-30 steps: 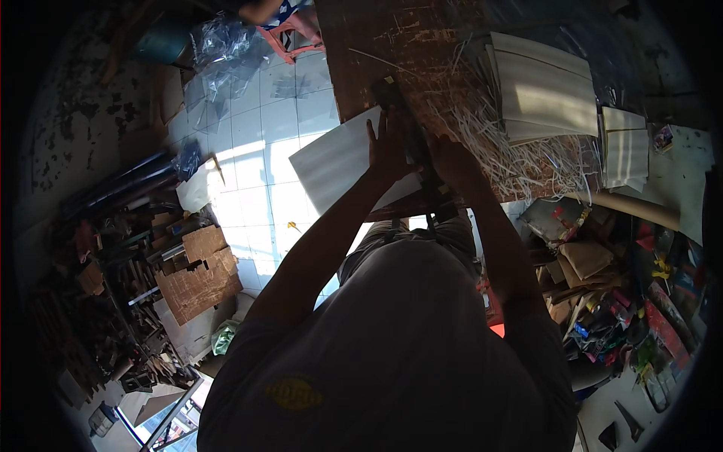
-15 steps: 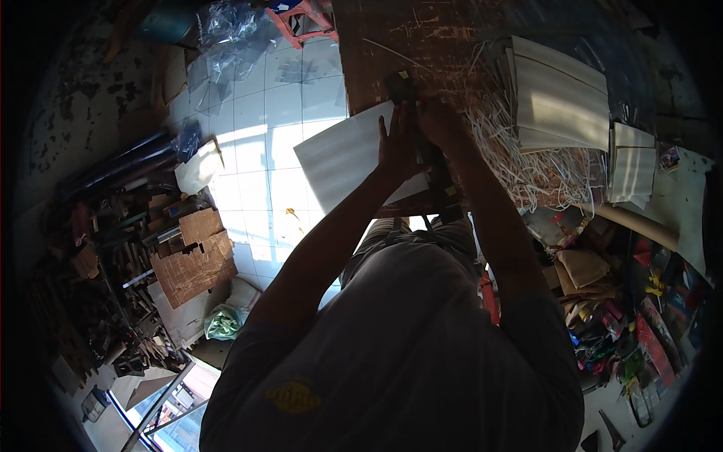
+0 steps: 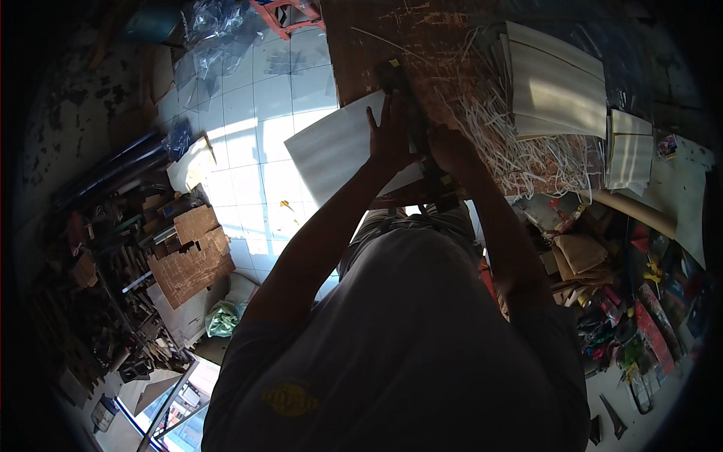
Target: The person cuts foam sheets using a utility knife and a metal ruler. The person aligns the ruler on the foam, makes multiple passes with the knife, and then sets the cut sheets aside one by one.
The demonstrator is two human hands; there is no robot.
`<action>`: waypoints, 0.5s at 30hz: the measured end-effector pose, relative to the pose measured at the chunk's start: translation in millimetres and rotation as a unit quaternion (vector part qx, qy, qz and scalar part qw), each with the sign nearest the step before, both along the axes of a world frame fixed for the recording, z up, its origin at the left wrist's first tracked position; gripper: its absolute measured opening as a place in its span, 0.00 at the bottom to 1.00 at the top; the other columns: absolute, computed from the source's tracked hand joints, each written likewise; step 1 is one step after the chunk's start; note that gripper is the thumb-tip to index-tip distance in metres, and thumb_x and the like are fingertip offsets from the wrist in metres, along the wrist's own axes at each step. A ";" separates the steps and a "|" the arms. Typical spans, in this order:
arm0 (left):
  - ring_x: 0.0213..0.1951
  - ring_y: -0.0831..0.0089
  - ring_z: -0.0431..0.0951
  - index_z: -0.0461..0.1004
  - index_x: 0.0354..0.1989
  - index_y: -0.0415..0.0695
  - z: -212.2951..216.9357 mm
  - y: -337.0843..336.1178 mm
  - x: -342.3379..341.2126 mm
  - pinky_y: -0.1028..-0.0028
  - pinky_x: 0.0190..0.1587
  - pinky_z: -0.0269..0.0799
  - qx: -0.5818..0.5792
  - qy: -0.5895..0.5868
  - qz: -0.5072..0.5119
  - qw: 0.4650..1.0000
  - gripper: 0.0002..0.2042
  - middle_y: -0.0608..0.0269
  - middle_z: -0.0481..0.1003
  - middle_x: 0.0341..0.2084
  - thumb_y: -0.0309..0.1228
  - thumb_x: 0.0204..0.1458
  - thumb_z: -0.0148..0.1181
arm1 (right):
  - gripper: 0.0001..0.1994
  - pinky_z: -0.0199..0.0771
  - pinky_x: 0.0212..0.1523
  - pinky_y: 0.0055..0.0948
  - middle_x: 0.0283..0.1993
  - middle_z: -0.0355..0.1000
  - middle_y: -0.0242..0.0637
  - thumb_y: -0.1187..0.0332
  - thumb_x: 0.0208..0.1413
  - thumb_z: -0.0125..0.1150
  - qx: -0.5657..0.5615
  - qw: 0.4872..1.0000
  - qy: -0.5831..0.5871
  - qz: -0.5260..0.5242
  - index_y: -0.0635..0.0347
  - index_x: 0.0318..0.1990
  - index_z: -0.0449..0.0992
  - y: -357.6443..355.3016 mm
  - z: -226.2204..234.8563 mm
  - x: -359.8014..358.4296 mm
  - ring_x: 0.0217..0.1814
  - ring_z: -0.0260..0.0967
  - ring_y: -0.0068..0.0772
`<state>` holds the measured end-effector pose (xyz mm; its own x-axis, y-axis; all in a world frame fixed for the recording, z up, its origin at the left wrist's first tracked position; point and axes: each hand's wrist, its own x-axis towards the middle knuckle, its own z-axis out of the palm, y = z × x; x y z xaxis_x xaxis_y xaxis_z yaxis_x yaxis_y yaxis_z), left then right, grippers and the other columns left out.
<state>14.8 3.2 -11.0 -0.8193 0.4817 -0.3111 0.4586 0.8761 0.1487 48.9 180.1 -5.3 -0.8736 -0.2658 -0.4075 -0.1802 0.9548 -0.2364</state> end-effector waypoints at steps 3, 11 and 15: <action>0.82 0.51 0.35 0.43 0.80 0.38 3.7 -0.7 -1.1 0.26 0.73 0.38 -0.002 0.004 0.004 1.000 0.71 0.44 0.36 0.81 0.71 0.34 0.73 | 0.18 0.84 0.44 0.54 0.46 0.74 0.56 0.60 0.75 0.41 -0.034 0.993 -0.072 -0.084 0.67 0.52 0.74 13.8 10.7 65.5 0.45 0.81 0.59; 0.81 0.52 0.35 0.45 0.79 0.38 8.3 3.4 -2.3 0.20 0.69 0.39 -0.003 -0.008 0.000 1.000 0.69 0.45 0.38 0.80 0.70 0.35 0.73 | 0.17 0.83 0.42 0.55 0.43 0.76 0.55 0.62 0.73 0.42 -0.099 0.980 -0.096 -0.141 0.66 0.56 0.71 38.1 6.1 133.3 0.42 0.80 0.60; 0.82 0.52 0.34 0.46 0.79 0.37 5.9 -3.4 -0.5 0.19 0.69 0.38 -0.001 -0.002 0.012 1.000 0.69 0.45 0.37 0.81 0.70 0.35 0.73 | 0.17 0.83 0.45 0.55 0.39 0.78 0.53 0.62 0.73 0.42 0.011 0.991 -0.098 0.086 0.67 0.53 0.73 48.2 15.7 83.6 0.42 0.81 0.61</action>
<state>14.3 -0.3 -5.0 -0.8289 0.4619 -0.3154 0.4377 0.8868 0.1485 132.5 228.3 10.4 -0.7201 -0.3930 -0.5718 -0.2927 0.9193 -0.2631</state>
